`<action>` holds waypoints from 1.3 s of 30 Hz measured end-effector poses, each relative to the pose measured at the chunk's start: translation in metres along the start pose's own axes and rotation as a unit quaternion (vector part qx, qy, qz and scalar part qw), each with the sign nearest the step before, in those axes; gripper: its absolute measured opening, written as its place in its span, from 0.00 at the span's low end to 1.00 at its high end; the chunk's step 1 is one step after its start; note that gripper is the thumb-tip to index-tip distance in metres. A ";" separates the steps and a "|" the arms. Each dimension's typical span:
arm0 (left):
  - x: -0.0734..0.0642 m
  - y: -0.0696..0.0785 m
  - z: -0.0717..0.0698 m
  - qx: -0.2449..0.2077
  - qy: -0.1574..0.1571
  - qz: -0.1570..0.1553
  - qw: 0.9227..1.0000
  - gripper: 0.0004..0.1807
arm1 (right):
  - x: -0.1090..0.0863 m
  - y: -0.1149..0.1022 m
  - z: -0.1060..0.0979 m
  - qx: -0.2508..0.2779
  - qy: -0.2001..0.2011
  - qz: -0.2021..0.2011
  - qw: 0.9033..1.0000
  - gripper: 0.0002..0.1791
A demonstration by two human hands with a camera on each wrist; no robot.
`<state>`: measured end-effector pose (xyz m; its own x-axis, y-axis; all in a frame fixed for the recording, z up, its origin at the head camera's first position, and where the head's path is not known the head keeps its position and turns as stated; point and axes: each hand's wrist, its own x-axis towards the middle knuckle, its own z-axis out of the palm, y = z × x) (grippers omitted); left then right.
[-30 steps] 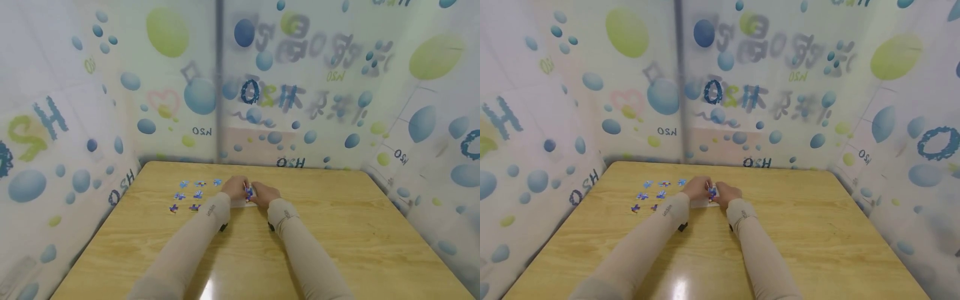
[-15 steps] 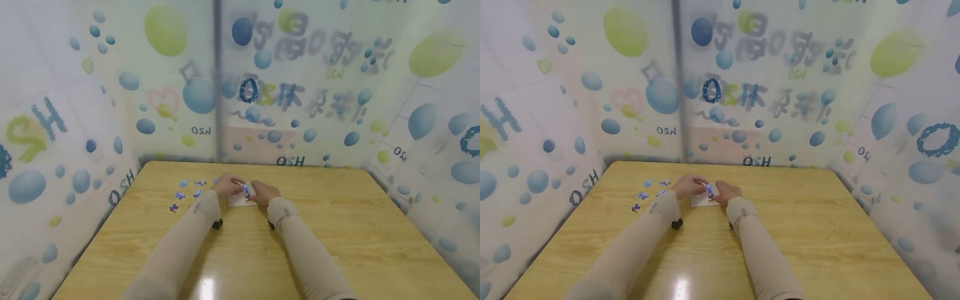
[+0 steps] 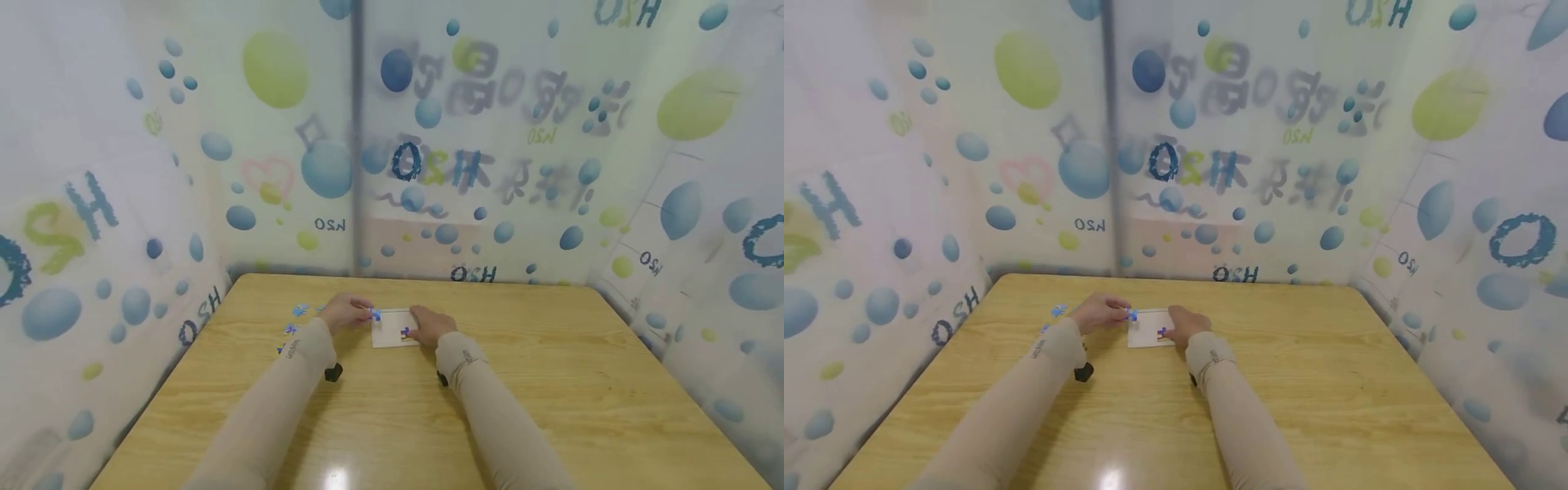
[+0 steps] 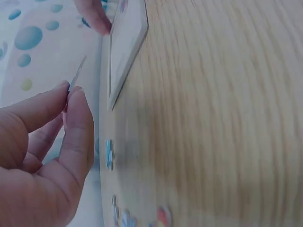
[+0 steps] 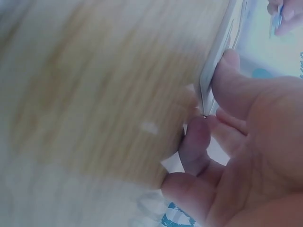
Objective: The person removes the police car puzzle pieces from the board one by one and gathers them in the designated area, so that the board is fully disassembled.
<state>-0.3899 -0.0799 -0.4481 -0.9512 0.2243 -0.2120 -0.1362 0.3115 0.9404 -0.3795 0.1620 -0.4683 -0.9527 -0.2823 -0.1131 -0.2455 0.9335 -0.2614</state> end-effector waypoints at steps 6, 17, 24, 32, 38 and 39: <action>-0.007 -0.008 -0.016 0.016 0.000 0.001 1.000 0.19 | 0.001 0.003 0.003 0.002 0.005 -0.007 1.000 0.37; -0.002 -0.014 -0.022 0.090 0.050 -0.040 0.994 0.13 | -0.001 0.001 0.000 0.000 -0.001 -0.004 1.000 0.37; 0.003 -0.014 -0.019 0.132 0.082 -0.044 0.987 0.10 | 0.001 0.001 -0.001 -0.005 0.000 -0.009 1.000 0.37; 0.008 -0.007 -0.012 0.299 0.109 -0.008 0.948 0.07 | 0.003 0.001 -0.001 -0.001 -0.001 -0.002 1.000 0.37; 0.002 -0.001 -0.007 0.332 0.128 -0.004 0.935 0.07 | 0.004 0.002 -0.001 -0.006 0.001 -0.005 1.000 0.37; -0.001 0.000 -0.006 0.338 0.129 -0.006 0.932 0.07 | 0.004 0.002 -0.001 -0.006 0.000 -0.004 1.000 0.37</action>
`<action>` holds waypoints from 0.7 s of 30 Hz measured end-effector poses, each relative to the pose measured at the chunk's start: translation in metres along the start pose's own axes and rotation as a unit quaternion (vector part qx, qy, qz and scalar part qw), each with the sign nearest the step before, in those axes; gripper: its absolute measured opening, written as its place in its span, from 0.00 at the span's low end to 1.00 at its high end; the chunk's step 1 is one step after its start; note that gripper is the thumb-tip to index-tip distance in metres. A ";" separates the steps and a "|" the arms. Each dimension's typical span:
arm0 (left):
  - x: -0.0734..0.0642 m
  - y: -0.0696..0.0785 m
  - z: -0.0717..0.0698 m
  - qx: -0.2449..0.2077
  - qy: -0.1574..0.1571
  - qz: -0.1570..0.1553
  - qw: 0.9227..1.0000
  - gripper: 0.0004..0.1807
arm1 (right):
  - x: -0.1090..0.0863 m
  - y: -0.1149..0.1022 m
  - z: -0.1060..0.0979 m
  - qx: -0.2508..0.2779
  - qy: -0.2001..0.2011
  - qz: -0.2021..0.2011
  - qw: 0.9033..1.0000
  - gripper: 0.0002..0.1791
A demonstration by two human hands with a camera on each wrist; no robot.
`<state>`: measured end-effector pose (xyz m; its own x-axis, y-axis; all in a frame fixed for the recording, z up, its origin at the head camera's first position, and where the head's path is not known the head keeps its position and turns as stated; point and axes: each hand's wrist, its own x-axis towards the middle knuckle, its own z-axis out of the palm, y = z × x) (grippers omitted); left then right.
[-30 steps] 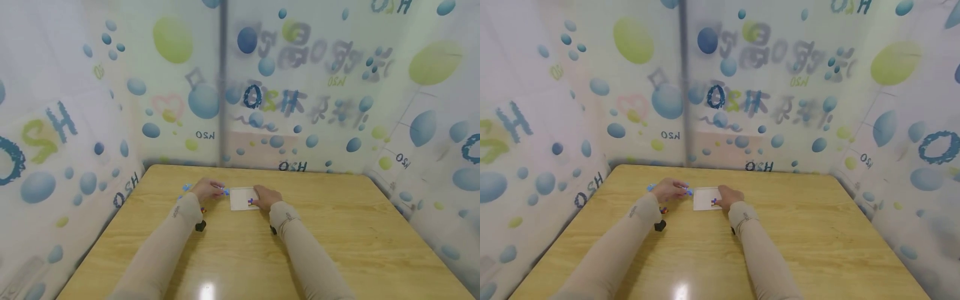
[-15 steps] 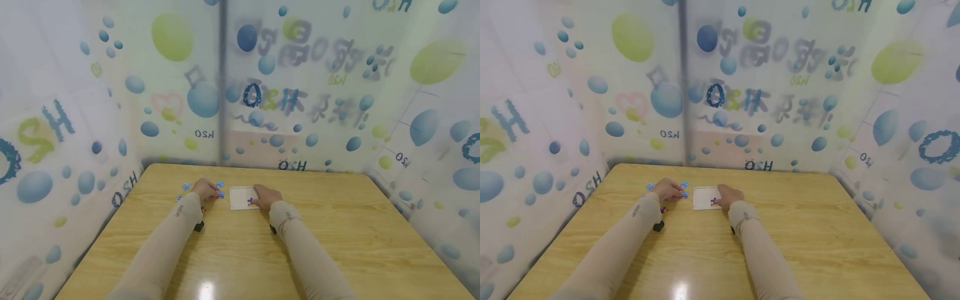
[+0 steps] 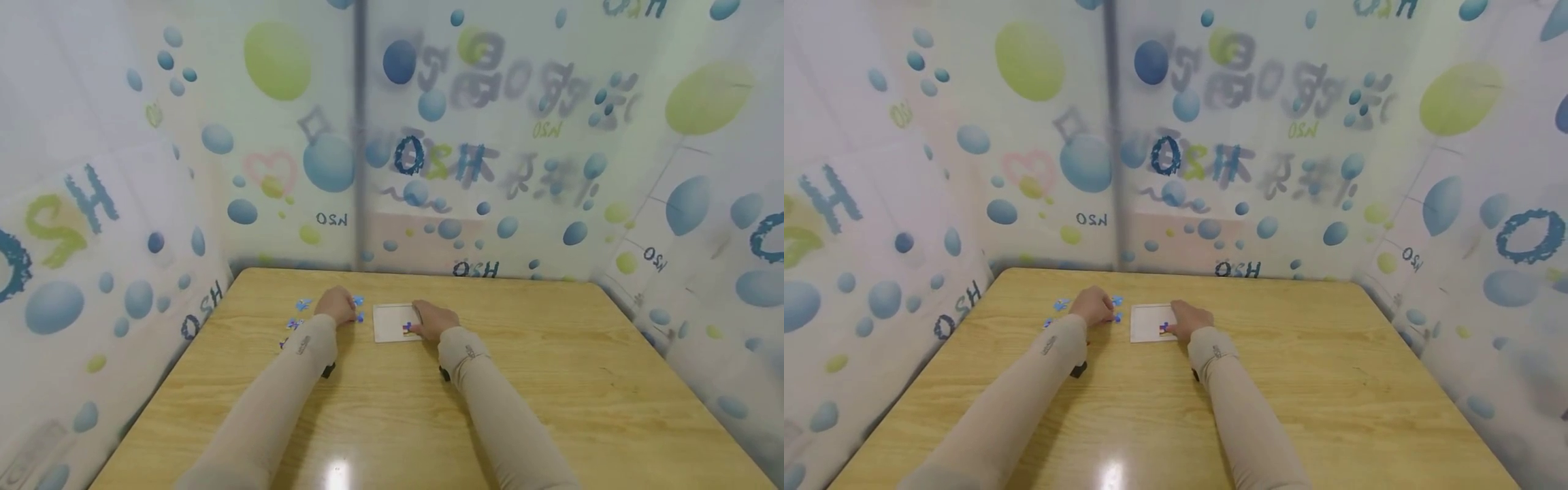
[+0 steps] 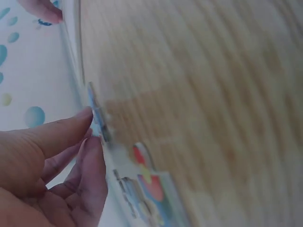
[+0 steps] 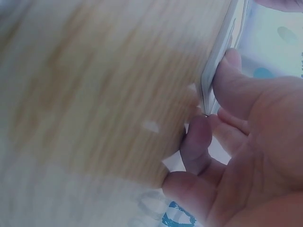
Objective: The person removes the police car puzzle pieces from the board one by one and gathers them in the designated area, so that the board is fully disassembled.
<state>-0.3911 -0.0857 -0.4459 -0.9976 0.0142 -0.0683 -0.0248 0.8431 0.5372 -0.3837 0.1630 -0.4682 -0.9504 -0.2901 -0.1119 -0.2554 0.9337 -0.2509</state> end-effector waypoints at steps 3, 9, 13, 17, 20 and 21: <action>-0.008 0.005 -0.005 0.023 0.005 0.007 1.000 0.08 | -0.001 -0.001 0.000 0.000 -0.002 0.003 1.000 0.37; -0.020 0.026 0.005 0.029 0.005 0.068 0.997 0.09 | -0.004 -0.001 -0.002 0.004 -0.006 0.001 1.000 0.37; -0.018 0.040 0.023 0.042 -0.020 0.111 0.993 0.13 | -0.003 0.001 -0.004 0.011 -0.007 0.000 1.000 0.37; -0.014 0.052 0.044 0.057 -0.058 0.126 0.989 0.18 | -0.003 0.002 -0.006 0.014 -0.002 -0.004 1.000 0.36; -0.015 0.059 0.055 0.077 -0.068 0.121 0.987 0.20 | -0.006 0.001 -0.006 0.014 -0.002 -0.010 1.000 0.33; -0.016 0.061 0.058 0.087 -0.067 0.121 0.986 0.20 | -0.008 0.001 -0.006 0.016 -0.004 -0.011 1.000 0.32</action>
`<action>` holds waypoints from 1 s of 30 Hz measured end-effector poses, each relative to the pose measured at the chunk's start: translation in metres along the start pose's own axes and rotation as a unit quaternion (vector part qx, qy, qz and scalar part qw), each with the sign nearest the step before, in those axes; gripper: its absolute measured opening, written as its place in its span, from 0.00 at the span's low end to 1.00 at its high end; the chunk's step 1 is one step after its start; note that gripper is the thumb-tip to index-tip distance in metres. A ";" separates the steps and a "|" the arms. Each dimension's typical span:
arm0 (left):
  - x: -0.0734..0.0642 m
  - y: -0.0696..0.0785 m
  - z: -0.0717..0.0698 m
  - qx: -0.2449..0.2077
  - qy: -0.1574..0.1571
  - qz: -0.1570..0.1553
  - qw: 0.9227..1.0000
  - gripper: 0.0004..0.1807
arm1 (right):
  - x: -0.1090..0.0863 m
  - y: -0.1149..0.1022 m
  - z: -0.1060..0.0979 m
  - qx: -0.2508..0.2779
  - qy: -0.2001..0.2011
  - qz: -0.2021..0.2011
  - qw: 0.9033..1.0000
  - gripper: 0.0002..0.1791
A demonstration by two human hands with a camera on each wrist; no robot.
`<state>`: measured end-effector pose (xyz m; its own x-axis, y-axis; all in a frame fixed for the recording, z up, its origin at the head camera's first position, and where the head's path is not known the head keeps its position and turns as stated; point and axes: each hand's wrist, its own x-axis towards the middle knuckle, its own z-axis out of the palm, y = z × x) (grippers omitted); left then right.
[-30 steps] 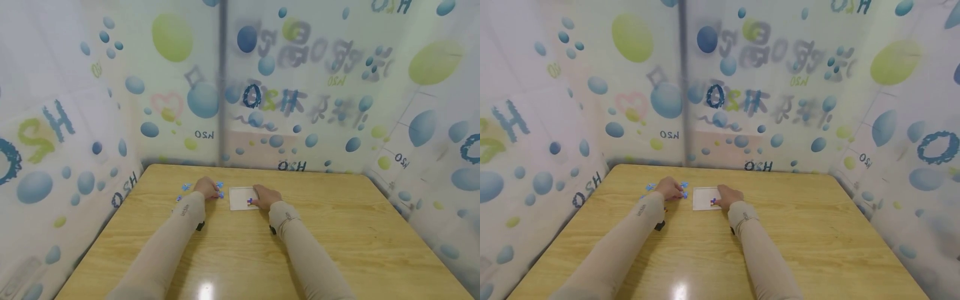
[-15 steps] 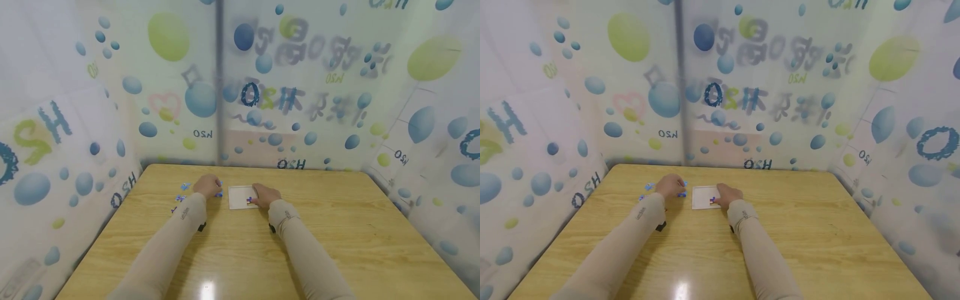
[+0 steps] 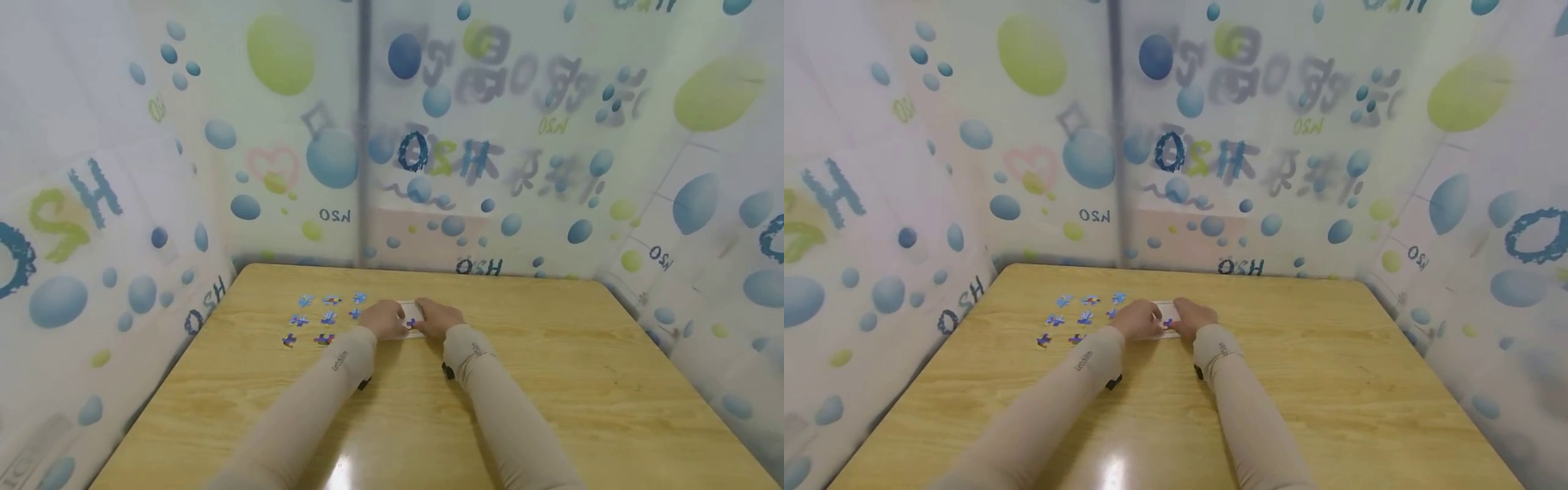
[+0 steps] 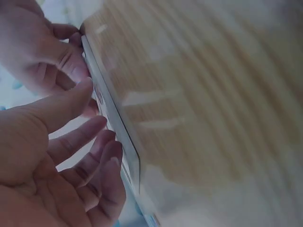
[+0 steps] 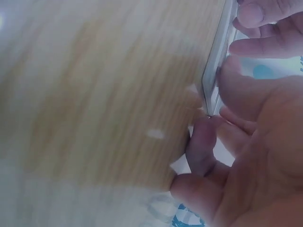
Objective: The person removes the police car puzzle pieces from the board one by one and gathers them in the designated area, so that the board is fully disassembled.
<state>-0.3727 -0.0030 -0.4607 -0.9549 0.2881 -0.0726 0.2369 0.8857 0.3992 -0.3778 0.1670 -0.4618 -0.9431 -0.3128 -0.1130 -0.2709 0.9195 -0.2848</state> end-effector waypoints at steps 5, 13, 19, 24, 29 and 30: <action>-0.001 0.013 0.003 0.026 0.008 0.004 1.000 0.15 | -0.008 -0.002 -0.003 0.001 -0.004 -0.012 1.000 0.26; -0.002 0.017 0.002 -0.019 -0.004 -0.002 1.000 0.04 | -0.005 0.006 -0.007 0.007 -0.051 -0.033 0.998 0.40; 0.004 0.011 0.010 -0.065 0.018 0.026 0.997 0.08 | -0.004 0.005 -0.008 0.011 -0.066 -0.024 0.997 0.43; 0.011 0.007 0.014 -0.131 0.046 0.068 0.988 0.08 | -0.005 0.005 -0.009 -0.003 -0.058 -0.032 0.998 0.41; 0.014 -0.006 0.012 -0.215 0.034 0.055 0.974 0.06 | -0.004 0.004 -0.008 -0.007 -0.055 -0.039 0.998 0.40; 0.014 -0.009 0.010 -0.235 0.024 0.043 0.971 0.06 | -0.004 0.004 -0.007 -0.009 -0.055 -0.040 0.998 0.40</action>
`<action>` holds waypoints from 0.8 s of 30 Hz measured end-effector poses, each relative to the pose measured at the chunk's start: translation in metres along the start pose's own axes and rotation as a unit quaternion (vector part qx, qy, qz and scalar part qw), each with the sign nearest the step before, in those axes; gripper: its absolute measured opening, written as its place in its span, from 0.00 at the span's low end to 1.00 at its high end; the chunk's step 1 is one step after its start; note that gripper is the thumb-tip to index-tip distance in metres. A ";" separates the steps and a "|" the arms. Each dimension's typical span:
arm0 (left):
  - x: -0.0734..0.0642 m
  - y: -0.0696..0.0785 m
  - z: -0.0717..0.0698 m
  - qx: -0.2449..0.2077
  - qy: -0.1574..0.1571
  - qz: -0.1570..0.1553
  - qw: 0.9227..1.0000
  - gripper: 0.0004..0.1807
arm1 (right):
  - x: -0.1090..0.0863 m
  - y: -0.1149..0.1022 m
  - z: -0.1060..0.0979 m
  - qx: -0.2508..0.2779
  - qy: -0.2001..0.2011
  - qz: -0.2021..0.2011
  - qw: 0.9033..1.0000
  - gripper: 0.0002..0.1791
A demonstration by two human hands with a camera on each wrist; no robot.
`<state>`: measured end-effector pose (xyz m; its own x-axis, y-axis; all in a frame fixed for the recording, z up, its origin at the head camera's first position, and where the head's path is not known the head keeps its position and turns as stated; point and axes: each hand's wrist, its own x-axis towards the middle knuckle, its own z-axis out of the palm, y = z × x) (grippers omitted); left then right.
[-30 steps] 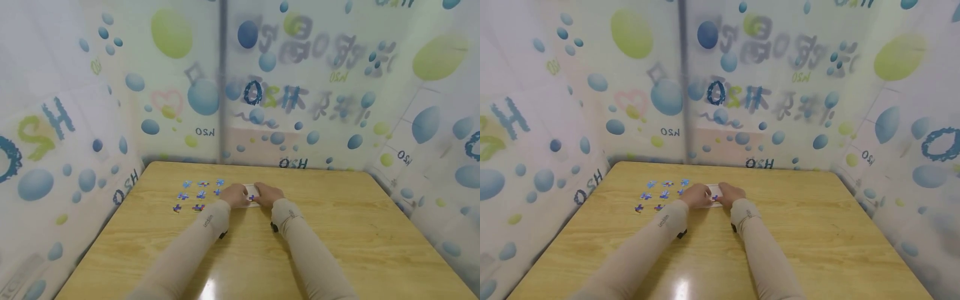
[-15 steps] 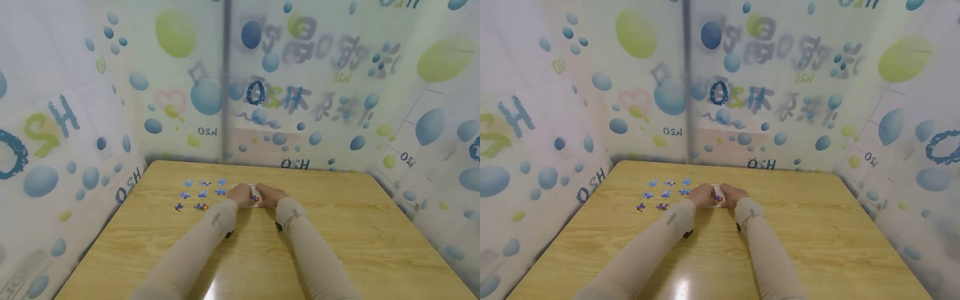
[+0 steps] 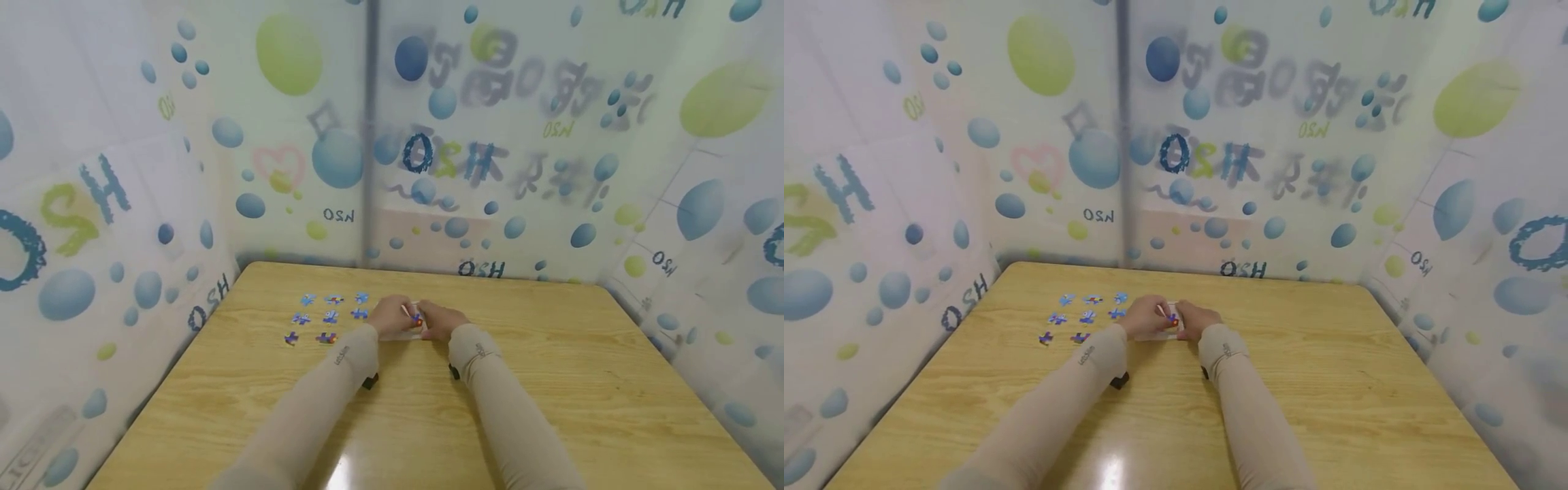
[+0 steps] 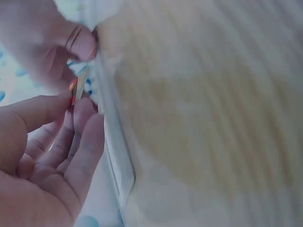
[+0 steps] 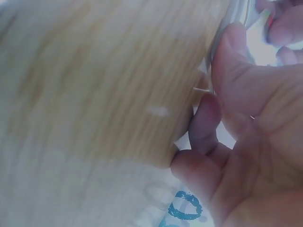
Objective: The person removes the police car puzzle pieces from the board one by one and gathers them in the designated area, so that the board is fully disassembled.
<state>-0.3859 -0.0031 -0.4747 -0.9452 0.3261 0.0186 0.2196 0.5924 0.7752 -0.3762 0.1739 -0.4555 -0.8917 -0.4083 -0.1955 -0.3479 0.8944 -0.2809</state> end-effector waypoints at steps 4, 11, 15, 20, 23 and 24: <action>-0.010 -0.004 -0.021 -0.058 -0.018 -0.057 0.996 0.05 | 0.001 -0.003 0.001 -0.008 -0.004 0.014 1.000 0.42; -0.046 -0.008 -0.062 -0.101 -0.007 -0.099 0.990 0.05 | 0.001 -0.006 0.002 -0.002 -0.006 0.029 1.000 0.43; -0.058 -0.014 -0.079 -0.110 0.000 -0.102 0.989 0.08 | 0.006 -0.002 0.001 0.000 -0.003 0.022 1.000 0.43; -0.059 -0.025 -0.080 -0.082 -0.001 -0.124 0.989 0.07 | 0.011 0.006 0.005 -0.004 0.000 0.024 1.000 0.43; -0.057 -0.031 -0.076 -0.045 -0.004 -0.140 0.989 0.06 | 0.012 0.008 0.006 0.001 -0.003 0.033 0.999 0.43; -0.056 -0.033 -0.074 -0.030 -0.003 -0.142 0.989 0.06 | 0.012 0.008 0.007 0.003 -0.002 0.035 0.999 0.43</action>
<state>-0.3583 -0.0956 -0.4544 -0.9649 0.1579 -0.2097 -0.0699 0.6154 0.7851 -0.3876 0.1749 -0.4665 -0.9123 -0.3459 -0.2193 -0.2831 0.9195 -0.2727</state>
